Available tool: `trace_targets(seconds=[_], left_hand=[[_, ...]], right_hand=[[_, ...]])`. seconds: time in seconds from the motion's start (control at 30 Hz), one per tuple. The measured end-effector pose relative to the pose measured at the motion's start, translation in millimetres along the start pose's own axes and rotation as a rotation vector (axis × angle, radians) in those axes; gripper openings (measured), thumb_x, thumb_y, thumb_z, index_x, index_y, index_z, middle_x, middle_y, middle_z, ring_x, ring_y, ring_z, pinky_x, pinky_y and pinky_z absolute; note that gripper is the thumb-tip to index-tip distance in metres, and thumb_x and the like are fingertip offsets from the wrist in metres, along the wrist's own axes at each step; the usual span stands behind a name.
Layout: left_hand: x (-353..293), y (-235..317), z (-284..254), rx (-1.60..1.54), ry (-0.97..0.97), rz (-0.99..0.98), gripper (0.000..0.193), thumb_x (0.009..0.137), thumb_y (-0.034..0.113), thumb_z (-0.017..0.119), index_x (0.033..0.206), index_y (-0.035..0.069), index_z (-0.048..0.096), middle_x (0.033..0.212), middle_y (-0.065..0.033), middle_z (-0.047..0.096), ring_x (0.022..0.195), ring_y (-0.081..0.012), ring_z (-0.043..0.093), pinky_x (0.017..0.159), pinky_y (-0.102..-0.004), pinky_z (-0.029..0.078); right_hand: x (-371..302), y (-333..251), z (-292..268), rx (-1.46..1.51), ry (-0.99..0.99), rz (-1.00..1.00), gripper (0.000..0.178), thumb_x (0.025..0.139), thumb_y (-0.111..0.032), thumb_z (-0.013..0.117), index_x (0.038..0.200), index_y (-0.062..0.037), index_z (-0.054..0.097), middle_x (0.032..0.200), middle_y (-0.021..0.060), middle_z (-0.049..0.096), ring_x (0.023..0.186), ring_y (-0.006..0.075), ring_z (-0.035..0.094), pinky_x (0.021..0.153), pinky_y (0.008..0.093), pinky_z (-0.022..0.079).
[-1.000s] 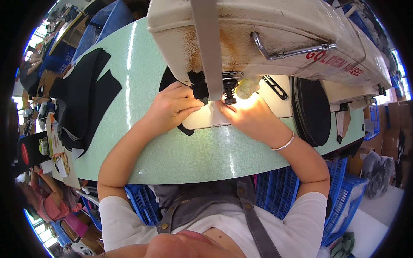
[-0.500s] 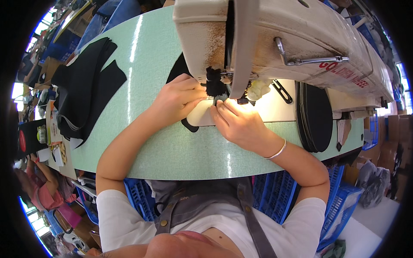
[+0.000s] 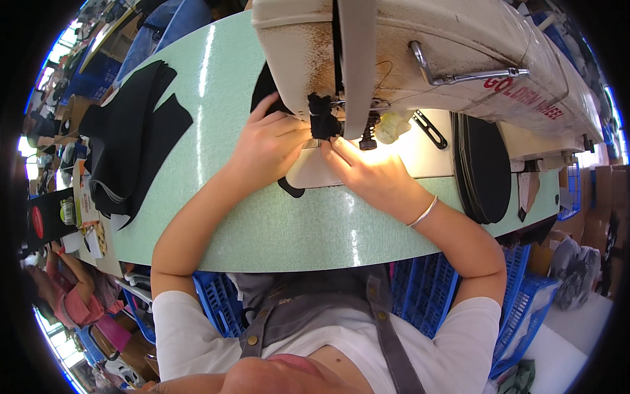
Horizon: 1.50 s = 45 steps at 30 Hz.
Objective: The person stitches fabric shoe pieces together using a sewing machine, trims the thread with snips, and turns the sewn piece inside out by hand before setting it aside and stitching more fabric pieces.
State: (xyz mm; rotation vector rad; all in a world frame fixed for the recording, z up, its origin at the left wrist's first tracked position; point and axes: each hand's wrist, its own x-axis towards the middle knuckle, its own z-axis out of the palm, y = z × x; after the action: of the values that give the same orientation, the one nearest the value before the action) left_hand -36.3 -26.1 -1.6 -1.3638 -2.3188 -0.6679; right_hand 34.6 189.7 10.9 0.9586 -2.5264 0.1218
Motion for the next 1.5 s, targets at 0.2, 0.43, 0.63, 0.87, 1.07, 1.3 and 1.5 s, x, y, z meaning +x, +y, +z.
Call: trace_targets(seconds=[0.2, 0.43, 0.63, 0.87, 1.07, 1.3, 1.5], left_hand=[[1.8, -6.9, -15.4, 0.235, -0.001, 0.021, 0.013, 0.073, 0.006, 0.064, 0.084, 0.011, 0.066, 0.097, 0.0016, 0.066, 0.094, -0.0151, 0.061, 0.117, -0.0587, 0.017], [-2.8, 21.1, -31.7, 0.344, -0.206, 0.186, 0.008, 0.075, 0.010, 0.061, 0.082, 0.008, 0.058, 0.103, -0.0061, 0.066, 0.077, -0.0168, 0.055, 0.105, -0.0493, 0.037], [-3.4, 47.0, -19.8, 0.491, -0.250, 0.180, 0.012, 0.070, 0.012, 0.063, 0.077, 0.006, 0.054, 0.103, -0.0197, 0.069, 0.072, -0.0173, 0.053, 0.083, -0.0349, 0.044], [-3.6, 50.6, -10.9, 0.495, -0.197, 0.150, 0.015, 0.067, 0.012, 0.064, 0.074, 0.007, 0.052, 0.096, -0.0208, 0.069, 0.070, -0.0176, 0.053, 0.082, -0.0357, 0.044], [10.0, 41.8, -53.1, 0.465, -0.152, -0.074, 0.028, 0.074, 0.003, 0.059, 0.100, 0.010, 0.068, 0.110, -0.0006, 0.068, 0.078, -0.0213, 0.056, 0.081, -0.0409, 0.046], [3.2, 32.8, -48.4, 0.055, -0.357, 0.063, 0.026, 0.070, 0.006, 0.063, 0.096, 0.007, 0.067, 0.093, 0.0010, 0.065, 0.076, -0.0190, 0.055, 0.064, -0.0323, 0.047], [-1.5, 39.7, -35.3, 0.055, -0.279, 0.041, 0.018, 0.069, 0.009, 0.065, 0.087, 0.007, 0.064, 0.074, -0.0004, 0.050, 0.074, -0.0175, 0.054, 0.061, -0.0317, 0.044]], right_hand=[[-5.3, 0.3, -4.9, 0.009, -0.140, 0.038, 0.041, 0.079, -0.006, 0.060, 0.120, -0.0083, 0.063, 0.118, 0.0060, 0.064, 0.089, 0.0198, 0.067, 0.075, 0.0290, 0.055], [-13.5, 16.2, 0.1, -0.081, -0.083, 0.017, 0.040, 0.080, -0.006, 0.059, 0.119, -0.0093, 0.064, 0.109, 0.0004, 0.068, 0.100, 0.0178, 0.066, 0.082, 0.0314, 0.054], [-9.5, 14.9, -1.5, -0.126, -0.004, -0.046, 0.033, 0.077, -0.010, 0.063, 0.110, -0.0113, 0.066, 0.094, 0.0012, 0.065, 0.080, 0.0167, 0.065, 0.066, 0.0304, 0.052], [-1.1, -0.2, -4.8, -0.143, -0.068, -0.049, 0.028, 0.077, -0.010, 0.065, 0.105, -0.0093, 0.068, 0.105, 0.0048, 0.067, 0.088, 0.0145, 0.067, 0.073, 0.0272, 0.056], [-13.8, 41.6, -21.1, -0.076, 0.043, 0.065, 0.014, 0.075, -0.012, 0.066, 0.089, -0.0099, 0.065, 0.081, 0.0034, 0.062, 0.074, 0.0216, 0.062, 0.072, 0.0372, 0.050], [-15.7, 41.1, -23.9, 0.004, -0.157, -0.063, 0.023, 0.080, -0.010, 0.067, 0.103, -0.0108, 0.070, 0.099, 0.0043, 0.070, 0.094, 0.0251, 0.066, 0.084, 0.0393, 0.051], [-11.9, 26.2, -26.3, 0.024, -0.282, 0.009, 0.027, 0.079, -0.007, 0.063, 0.104, -0.0104, 0.068, 0.103, 0.0035, 0.070, 0.070, 0.0211, 0.069, 0.059, 0.0311, 0.055]])
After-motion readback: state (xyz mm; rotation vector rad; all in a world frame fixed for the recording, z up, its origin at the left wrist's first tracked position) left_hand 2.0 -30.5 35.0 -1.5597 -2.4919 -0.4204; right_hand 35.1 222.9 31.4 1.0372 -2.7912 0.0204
